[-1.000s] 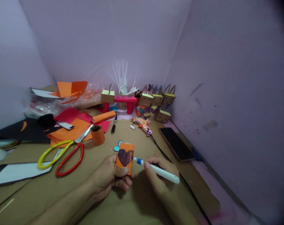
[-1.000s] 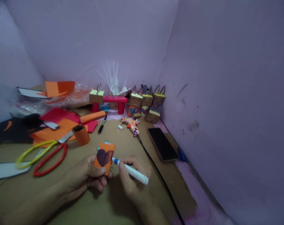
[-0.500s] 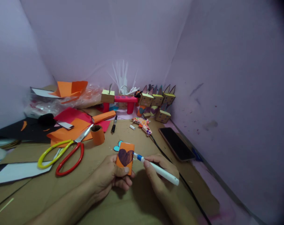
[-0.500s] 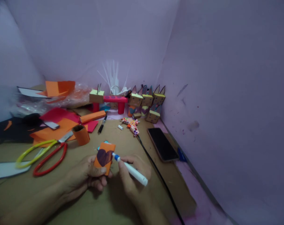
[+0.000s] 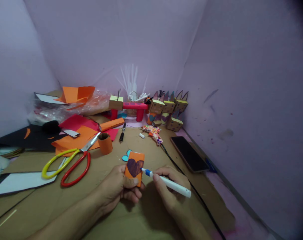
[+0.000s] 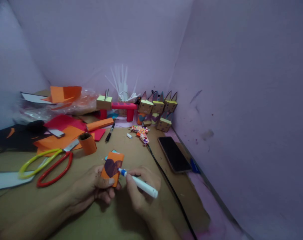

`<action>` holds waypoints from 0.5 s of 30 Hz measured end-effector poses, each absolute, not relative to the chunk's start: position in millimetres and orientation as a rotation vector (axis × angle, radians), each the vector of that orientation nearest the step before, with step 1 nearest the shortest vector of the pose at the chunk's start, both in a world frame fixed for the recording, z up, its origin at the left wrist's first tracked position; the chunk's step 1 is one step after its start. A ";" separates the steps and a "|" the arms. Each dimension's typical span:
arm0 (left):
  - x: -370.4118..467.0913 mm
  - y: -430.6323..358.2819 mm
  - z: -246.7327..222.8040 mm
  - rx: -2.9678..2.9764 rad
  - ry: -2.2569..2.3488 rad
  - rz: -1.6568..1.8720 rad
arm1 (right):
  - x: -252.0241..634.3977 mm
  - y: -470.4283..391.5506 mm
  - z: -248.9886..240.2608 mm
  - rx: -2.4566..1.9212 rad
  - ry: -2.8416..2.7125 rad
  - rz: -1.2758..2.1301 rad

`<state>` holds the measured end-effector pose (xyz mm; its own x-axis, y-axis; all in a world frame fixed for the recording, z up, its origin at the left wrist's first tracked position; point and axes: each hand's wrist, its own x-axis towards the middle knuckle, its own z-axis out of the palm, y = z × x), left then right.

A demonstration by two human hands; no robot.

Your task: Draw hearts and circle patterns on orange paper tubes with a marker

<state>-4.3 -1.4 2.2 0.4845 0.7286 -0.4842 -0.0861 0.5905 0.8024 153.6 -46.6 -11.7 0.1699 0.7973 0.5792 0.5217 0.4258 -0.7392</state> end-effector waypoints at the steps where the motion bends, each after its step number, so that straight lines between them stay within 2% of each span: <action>1: -4.4 -2.1 2.2 0.797 0.945 0.566 | 153.9 -45.9 -11.9 -1.231 -1.481 0.289; 15: -3.5 -0.9 5.3 0.799 0.949 0.564 | 151.1 -48.4 -10.0 -1.249 -1.430 0.315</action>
